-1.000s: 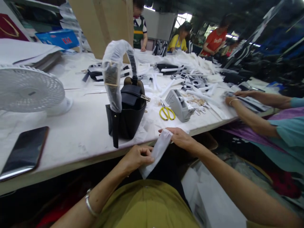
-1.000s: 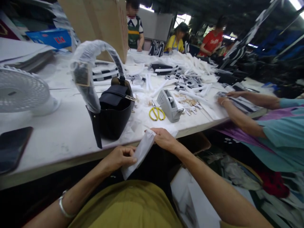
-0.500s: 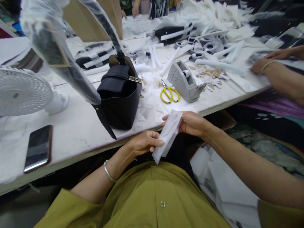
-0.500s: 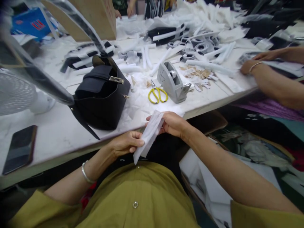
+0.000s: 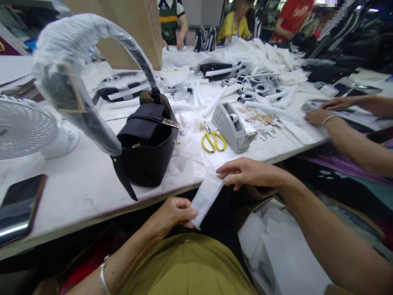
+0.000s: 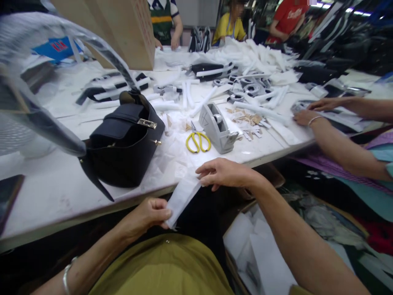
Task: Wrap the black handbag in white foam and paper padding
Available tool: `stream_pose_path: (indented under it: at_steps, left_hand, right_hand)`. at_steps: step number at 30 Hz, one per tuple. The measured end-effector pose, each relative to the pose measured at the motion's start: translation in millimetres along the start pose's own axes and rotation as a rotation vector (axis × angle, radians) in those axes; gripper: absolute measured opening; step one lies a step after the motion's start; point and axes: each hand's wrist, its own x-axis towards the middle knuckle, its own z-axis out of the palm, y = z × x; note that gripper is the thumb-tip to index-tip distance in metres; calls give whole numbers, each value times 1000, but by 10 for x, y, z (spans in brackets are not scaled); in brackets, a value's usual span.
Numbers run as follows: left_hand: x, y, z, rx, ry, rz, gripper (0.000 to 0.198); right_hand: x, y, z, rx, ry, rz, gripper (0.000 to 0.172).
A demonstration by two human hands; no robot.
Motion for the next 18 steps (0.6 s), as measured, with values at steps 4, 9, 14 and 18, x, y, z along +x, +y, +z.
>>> stream_pose_path:
  at_steps: [4, 9, 14, 18]
  left_hand:
    - [-134, -1, -108, -2, 75, 118, 40]
    - [-230, 26, -172, -115, 78, 180, 39]
    - [-318, -37, -249, -374, 27, 210, 40]
    - [-418, -104, -332, -529, 28, 233, 40]
  right_hand:
    - [163, -222, -178, -437, 490, -83, 25]
    - [752, -397, -105, -957, 686, 35, 25]
    - [1148, -367, -58, -1000, 650, 165, 35]
    - [1242, -386, -9, -998, 629, 193, 45]
